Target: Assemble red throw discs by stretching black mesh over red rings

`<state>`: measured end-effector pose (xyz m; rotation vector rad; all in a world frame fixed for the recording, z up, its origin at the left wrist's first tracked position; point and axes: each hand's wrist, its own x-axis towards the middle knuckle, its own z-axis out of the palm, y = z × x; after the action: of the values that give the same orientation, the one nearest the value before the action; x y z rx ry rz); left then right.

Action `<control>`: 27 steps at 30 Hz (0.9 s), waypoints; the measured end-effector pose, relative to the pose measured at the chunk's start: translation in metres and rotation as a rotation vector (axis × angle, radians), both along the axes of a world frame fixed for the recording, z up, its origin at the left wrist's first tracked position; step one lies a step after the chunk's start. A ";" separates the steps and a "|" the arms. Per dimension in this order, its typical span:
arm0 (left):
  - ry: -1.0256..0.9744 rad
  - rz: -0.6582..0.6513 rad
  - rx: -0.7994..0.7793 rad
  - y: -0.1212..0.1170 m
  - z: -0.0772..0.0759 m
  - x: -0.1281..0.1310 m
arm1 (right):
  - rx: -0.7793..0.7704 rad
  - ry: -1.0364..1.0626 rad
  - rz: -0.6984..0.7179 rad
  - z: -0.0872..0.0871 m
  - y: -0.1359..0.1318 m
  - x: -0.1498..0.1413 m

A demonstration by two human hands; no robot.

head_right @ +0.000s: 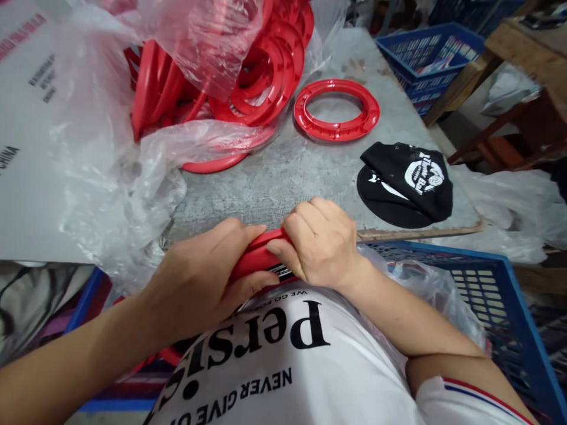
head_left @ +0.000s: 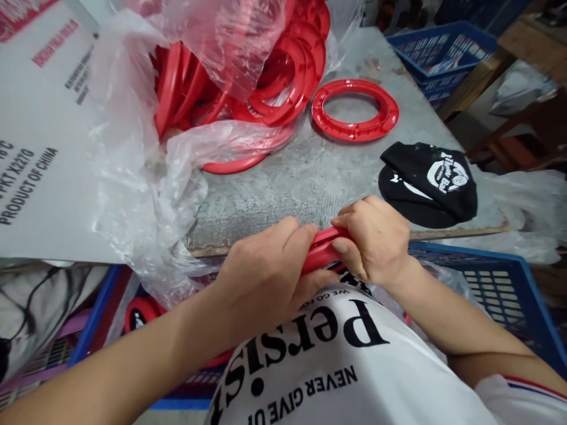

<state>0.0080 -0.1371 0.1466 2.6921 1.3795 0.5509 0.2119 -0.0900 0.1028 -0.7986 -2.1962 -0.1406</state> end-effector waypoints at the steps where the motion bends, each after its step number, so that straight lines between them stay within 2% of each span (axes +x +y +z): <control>1: -0.016 0.005 0.006 -0.001 0.000 0.000 | -0.004 0.008 -0.015 0.001 0.000 0.000; 6: -0.080 0.050 0.054 -0.001 0.003 0.005 | -0.022 0.049 -0.097 0.011 -0.005 -0.003; 14: 0.002 -0.005 0.087 0.012 0.027 0.022 | 0.066 0.149 -0.233 0.021 0.004 -0.003; 20: 0.008 0.002 0.044 0.016 0.026 0.034 | 0.102 0.196 -0.265 0.016 0.005 0.001; 24: -0.022 0.060 -0.082 0.021 0.029 0.039 | 0.018 0.254 -0.254 0.016 0.011 0.013; 27: -0.152 0.035 -0.169 0.015 0.022 0.031 | -0.116 0.467 -0.289 0.010 0.020 0.038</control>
<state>0.0385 -0.1219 0.1690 2.4448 1.3690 0.5989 0.2494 -0.0699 0.1130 -1.0898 -1.6555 0.0316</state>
